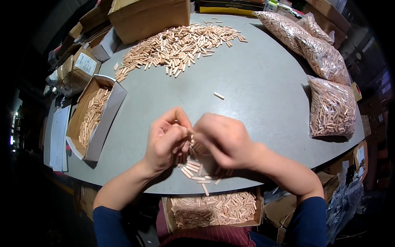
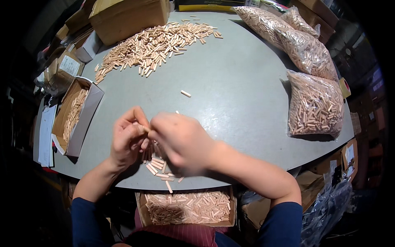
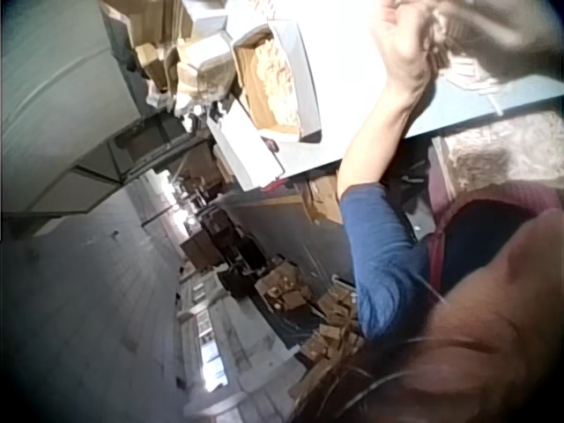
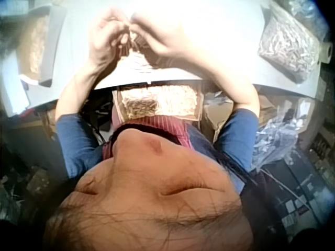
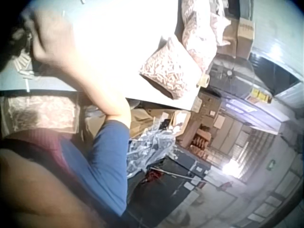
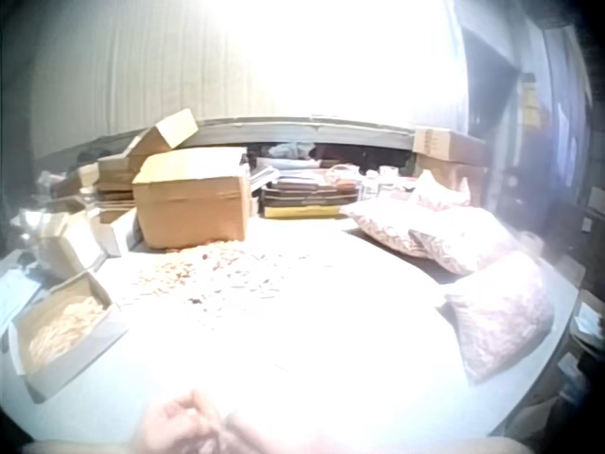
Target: The person sorts small wooden pegs on a table, picking them up and placing them into a cardboard box. They occasionally pause to touch their face before resuming the sorting task.
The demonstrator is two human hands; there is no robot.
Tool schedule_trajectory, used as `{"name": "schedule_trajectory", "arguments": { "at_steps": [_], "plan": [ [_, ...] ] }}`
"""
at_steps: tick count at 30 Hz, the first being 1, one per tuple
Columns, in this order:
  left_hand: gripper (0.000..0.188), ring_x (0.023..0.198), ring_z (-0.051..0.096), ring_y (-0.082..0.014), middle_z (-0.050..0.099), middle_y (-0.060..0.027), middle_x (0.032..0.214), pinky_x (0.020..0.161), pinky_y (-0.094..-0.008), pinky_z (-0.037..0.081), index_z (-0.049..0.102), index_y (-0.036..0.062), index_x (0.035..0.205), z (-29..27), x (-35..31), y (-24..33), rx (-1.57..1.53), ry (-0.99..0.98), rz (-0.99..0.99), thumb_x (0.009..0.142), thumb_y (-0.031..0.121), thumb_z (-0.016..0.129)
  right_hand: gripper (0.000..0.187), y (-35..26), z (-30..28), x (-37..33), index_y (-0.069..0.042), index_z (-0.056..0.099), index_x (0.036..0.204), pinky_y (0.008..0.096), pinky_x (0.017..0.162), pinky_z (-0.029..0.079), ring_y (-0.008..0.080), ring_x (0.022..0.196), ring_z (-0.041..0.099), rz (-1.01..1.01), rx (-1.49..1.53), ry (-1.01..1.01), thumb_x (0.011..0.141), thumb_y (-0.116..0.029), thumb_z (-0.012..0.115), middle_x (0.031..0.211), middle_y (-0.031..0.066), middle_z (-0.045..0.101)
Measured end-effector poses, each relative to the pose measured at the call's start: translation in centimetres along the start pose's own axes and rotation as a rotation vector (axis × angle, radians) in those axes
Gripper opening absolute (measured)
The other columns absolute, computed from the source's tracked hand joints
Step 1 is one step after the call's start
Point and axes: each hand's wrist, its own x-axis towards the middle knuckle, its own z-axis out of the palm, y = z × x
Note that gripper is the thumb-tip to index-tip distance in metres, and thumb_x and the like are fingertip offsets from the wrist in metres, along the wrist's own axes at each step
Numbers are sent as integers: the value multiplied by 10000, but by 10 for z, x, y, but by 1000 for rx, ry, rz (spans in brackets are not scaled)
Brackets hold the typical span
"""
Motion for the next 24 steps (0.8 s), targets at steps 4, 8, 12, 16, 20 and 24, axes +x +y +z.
{"name": "schedule_trajectory", "arguments": {
  "at_steps": [4, 8, 12, 16, 20, 24],
  "plan": [
    [76, 529, 467, -27, 579, 0, 712, 508, -195, 394, 575, 22, 988, 1, 5, 4, 87, 33, 68, 1000, 96, 588, 213, 12, -6, 1, -11, 620, 1028, 425, 716, 508, 380, 820, 649, 224, 213, -38, 1027, -214, 555, 896, 198, 637],
    [89, 553, 499, -25, 594, 3, 728, 509, -190, 392, 581, 21, 1003, 2, 6, 9, 152, 40, 84, 1010, 104, 613, 277, 14, -6, 0, -6, 616, 1013, 423, 717, 501, 383, 812, 641, 257, 249, -43, 1043, -267, 527, 877, 198, 633],
    [101, 577, 528, -25, 606, 7, 733, 505, -188, 385, 583, 14, 1008, 2, 7, 9, 249, 44, 105, 1010, 100, 636, 288, 11, -7, 2, -5, 606, 1000, 423, 703, 492, 384, 805, 637, 277, 203, -74, 1042, -277, 523, 872, 212, 624],
    [106, 597, 523, -14, 604, 16, 724, 521, -191, 381, 606, -2, 968, -7, 9, 8, 298, -8, 97, 986, 91, 653, 270, 9, -9, 4, -20, 611, 984, 430, 687, 491, 391, 783, 632, 324, 160, -123, 1035, -277, 547, 851, 208, 621],
    [99, 631, 505, -4, 591, 37, 709, 550, -201, 378, 627, 6, 870, -6, 12, 15, 391, -14, 96, 922, 74, 677, 200, 15, -9, 0, 2, 634, 997, 342, 622, 465, 237, 666, 571, 172, 65, -125, 1033, -193, 611, 760, 137, 584],
    [96, 684, 553, -32, 604, 25, 727, 610, -207, 431, 630, 31, 836, -6, 8, 15, 507, 54, 195, 892, 86, 686, 280, 11, -9, 5, -25, 662, 953, 438, 675, 502, 394, 753, 634, 198, 100, -226, 1017, -291, 608, 824, 212, 644]
  ]
}}
